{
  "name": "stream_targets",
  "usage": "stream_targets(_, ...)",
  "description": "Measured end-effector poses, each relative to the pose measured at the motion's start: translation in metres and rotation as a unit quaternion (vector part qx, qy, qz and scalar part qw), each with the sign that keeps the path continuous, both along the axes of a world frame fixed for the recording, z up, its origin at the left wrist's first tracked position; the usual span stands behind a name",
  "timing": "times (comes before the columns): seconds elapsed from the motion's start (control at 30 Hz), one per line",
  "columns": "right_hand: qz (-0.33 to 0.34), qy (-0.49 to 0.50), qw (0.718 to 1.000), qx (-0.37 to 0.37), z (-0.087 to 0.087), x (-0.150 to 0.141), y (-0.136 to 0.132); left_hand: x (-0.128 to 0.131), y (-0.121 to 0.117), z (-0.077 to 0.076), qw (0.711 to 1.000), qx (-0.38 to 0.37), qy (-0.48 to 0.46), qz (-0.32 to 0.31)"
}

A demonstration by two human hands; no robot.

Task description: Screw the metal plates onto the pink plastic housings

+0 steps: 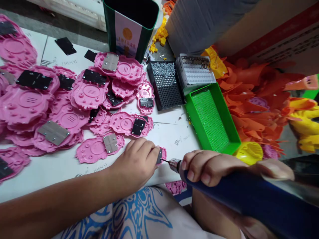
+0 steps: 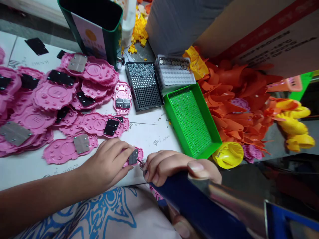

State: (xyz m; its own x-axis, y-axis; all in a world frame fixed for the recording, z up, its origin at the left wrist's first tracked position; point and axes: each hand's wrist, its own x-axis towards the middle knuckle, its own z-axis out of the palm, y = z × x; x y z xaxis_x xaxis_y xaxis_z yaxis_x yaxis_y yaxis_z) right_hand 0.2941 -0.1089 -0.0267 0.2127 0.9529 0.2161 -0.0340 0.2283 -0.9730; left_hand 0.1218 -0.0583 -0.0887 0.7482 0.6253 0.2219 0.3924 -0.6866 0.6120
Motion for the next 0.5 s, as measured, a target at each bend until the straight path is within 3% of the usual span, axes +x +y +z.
stream_targets(0.23,0.046,-0.004,0.999,0.001,0.005,-0.002,0.003,0.0,0.0,-0.003,1.0,0.011,-0.01,0.008)
stream_targets(0.4,0.013,0.07,0.997,-0.042,0.007,0.004,0.012,-0.002,0.004,-0.002,1.0,0.017,-0.01,-0.018)
stream_targets(0.5,0.035,0.064,0.996,0.049,0.015,0.018,0.04,-0.004,0.002,-0.004,0.998,0.053,-0.016,-0.034)
